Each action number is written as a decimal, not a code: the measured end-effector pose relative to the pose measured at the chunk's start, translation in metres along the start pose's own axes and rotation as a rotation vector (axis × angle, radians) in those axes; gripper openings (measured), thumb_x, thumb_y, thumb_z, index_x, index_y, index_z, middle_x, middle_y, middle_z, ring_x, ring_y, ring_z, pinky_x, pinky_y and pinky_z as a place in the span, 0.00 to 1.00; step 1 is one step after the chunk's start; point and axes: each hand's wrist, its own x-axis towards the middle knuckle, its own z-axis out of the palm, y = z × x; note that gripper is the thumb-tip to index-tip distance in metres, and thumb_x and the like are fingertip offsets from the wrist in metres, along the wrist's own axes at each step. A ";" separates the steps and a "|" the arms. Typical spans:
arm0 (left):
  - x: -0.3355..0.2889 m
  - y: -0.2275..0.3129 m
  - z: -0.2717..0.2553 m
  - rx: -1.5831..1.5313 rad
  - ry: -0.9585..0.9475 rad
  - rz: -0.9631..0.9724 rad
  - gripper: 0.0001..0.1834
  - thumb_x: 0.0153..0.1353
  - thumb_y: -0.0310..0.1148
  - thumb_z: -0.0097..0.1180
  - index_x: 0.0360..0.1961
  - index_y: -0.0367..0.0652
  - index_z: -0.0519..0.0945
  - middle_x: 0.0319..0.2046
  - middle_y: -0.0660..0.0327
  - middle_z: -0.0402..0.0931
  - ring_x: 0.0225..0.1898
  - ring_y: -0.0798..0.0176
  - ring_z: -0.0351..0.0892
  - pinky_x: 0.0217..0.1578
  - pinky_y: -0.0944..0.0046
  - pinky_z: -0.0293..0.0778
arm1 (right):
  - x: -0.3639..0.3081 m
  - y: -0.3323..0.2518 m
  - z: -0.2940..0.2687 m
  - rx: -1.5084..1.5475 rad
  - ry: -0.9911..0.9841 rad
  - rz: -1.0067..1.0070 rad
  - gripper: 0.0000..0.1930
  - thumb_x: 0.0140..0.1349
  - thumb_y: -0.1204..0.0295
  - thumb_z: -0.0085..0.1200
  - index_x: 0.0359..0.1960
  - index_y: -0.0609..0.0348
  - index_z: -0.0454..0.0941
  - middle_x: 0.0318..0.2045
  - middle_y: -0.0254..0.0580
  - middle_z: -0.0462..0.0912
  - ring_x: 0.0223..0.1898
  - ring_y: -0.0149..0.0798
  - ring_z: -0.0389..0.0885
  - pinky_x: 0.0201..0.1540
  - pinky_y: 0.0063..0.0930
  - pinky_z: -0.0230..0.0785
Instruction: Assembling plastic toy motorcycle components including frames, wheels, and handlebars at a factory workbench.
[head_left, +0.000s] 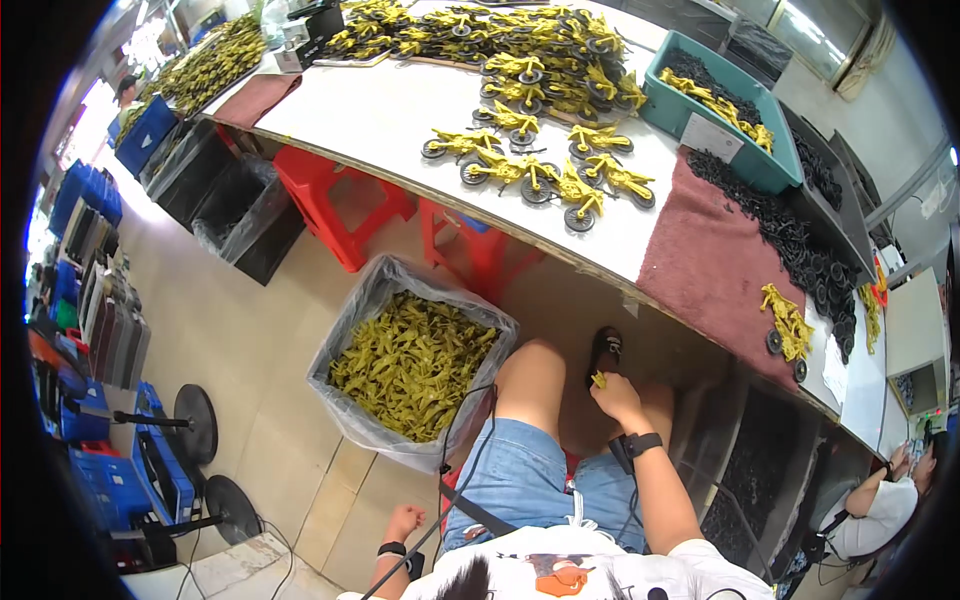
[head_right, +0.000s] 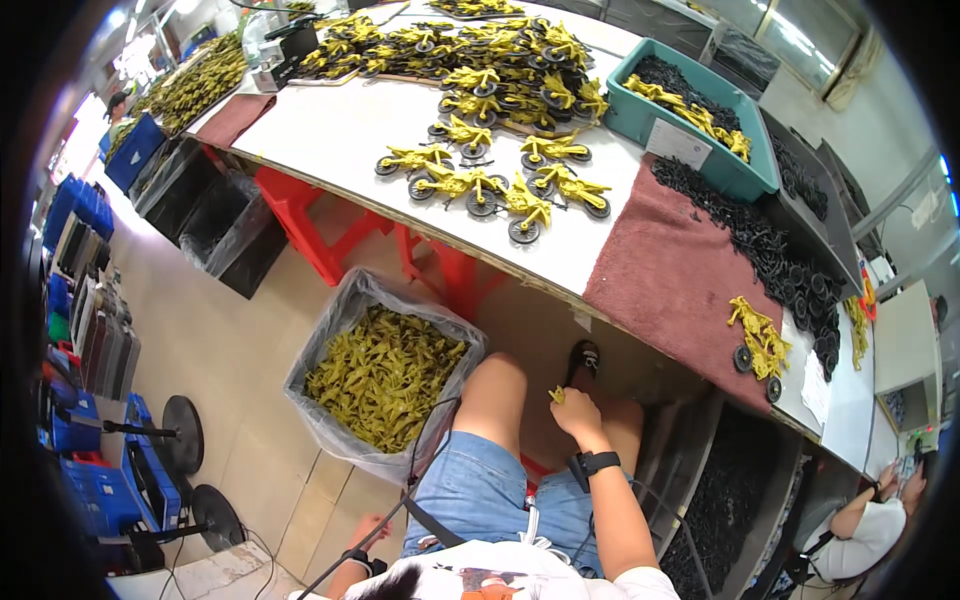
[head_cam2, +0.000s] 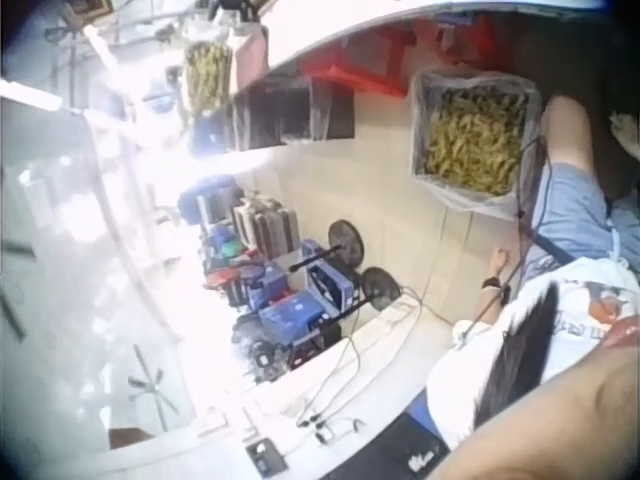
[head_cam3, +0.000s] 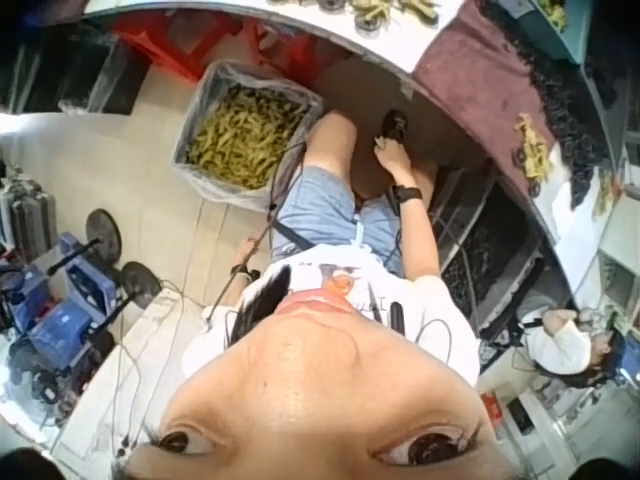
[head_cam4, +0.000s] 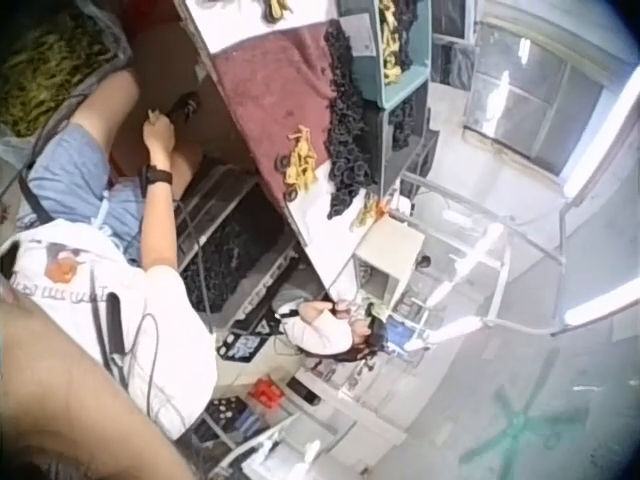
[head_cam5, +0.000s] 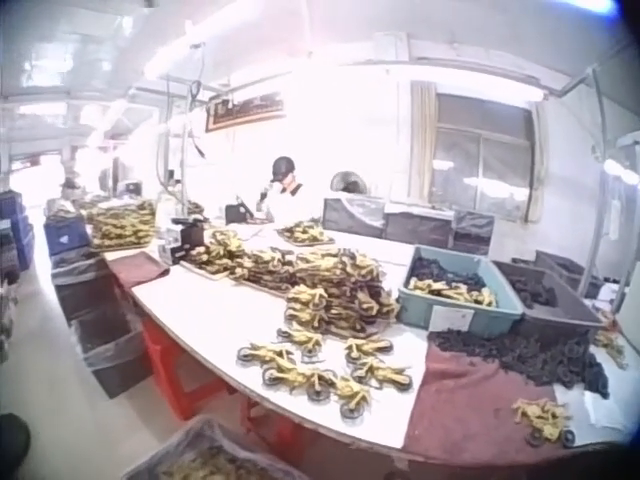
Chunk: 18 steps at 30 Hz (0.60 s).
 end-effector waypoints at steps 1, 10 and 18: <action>-0.004 -0.019 0.003 -0.019 0.006 -0.048 0.13 0.61 0.27 0.44 0.38 0.33 0.81 0.27 0.56 0.80 0.25 0.64 0.77 0.28 0.65 0.74 | 0.000 0.001 -0.001 -0.032 -0.053 0.007 0.17 0.57 0.61 0.54 0.42 0.60 0.79 0.41 0.57 0.82 0.46 0.58 0.79 0.49 0.47 0.71; 0.026 -0.078 0.041 -0.071 -0.105 -0.159 0.14 0.62 0.34 0.46 0.35 0.37 0.82 0.24 0.59 0.80 0.23 0.64 0.76 0.24 0.63 0.72 | 0.045 0.030 0.041 -0.164 -0.208 0.070 0.22 0.56 0.59 0.55 0.47 0.61 0.79 0.44 0.59 0.81 0.49 0.57 0.79 0.50 0.46 0.71; -0.030 0.049 0.053 -0.088 -0.143 -0.382 0.33 0.66 0.51 0.44 0.65 0.41 0.61 0.56 0.49 0.67 0.50 0.54 0.72 0.39 0.56 0.77 | 0.124 0.044 0.117 -0.076 -0.208 0.028 0.19 0.56 0.67 0.53 0.47 0.65 0.78 0.41 0.57 0.82 0.42 0.55 0.82 0.44 0.43 0.73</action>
